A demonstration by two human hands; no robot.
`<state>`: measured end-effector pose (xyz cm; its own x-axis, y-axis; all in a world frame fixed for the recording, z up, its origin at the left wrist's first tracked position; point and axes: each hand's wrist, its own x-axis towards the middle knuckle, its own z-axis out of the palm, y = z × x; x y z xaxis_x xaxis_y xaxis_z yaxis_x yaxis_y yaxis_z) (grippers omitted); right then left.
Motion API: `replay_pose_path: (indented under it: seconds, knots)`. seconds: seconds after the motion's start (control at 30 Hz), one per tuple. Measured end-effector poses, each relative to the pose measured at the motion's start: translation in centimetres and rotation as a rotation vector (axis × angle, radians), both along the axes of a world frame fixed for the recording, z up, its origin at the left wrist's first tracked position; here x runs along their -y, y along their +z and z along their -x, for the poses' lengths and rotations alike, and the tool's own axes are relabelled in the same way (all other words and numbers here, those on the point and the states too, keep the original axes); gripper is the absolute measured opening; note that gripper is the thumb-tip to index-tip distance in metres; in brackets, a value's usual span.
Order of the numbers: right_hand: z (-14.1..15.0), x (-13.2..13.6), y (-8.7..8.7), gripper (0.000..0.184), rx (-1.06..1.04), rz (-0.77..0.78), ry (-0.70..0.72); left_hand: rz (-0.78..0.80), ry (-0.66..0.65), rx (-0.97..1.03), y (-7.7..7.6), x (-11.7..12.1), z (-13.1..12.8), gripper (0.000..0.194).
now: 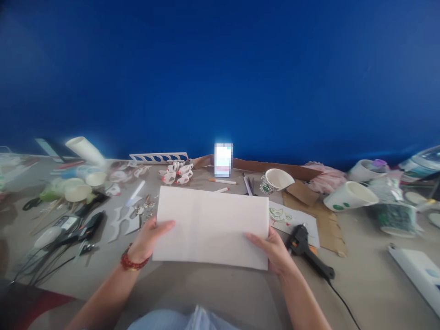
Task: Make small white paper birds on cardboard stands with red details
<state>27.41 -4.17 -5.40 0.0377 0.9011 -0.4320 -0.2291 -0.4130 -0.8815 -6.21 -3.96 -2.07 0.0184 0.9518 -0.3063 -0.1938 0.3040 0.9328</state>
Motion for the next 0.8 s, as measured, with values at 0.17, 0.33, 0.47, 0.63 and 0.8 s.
replay_pose_path:
  seconds: [0.17,0.33,0.47,0.63,0.8]
  knots:
    - [1.1,0.2,0.4,0.05,0.094,-0.068,-0.076,-0.052,0.059,-0.117,0.0,-0.2,-0.2,0.034]
    - [0.7,0.4,0.5,0.049,0.214,-0.153,-0.088,-0.086,0.088,-0.167,0.2,-0.1,-0.4,0.034]
    - [-1.9,0.7,-0.3,0.063,0.113,-0.081,-0.041,-0.032,0.032,-0.023,0.3,0.0,-0.4,0.03]
    - [-2.2,1.3,-0.8,0.096,-0.105,-0.201,-0.032,0.034,0.172,0.163,0.2,0.0,-0.6,0.039]
    - [3.3,1.8,0.4,0.077,-0.187,-0.219,0.038,0.023,0.189,0.199,0.6,0.6,-2.3,0.045]
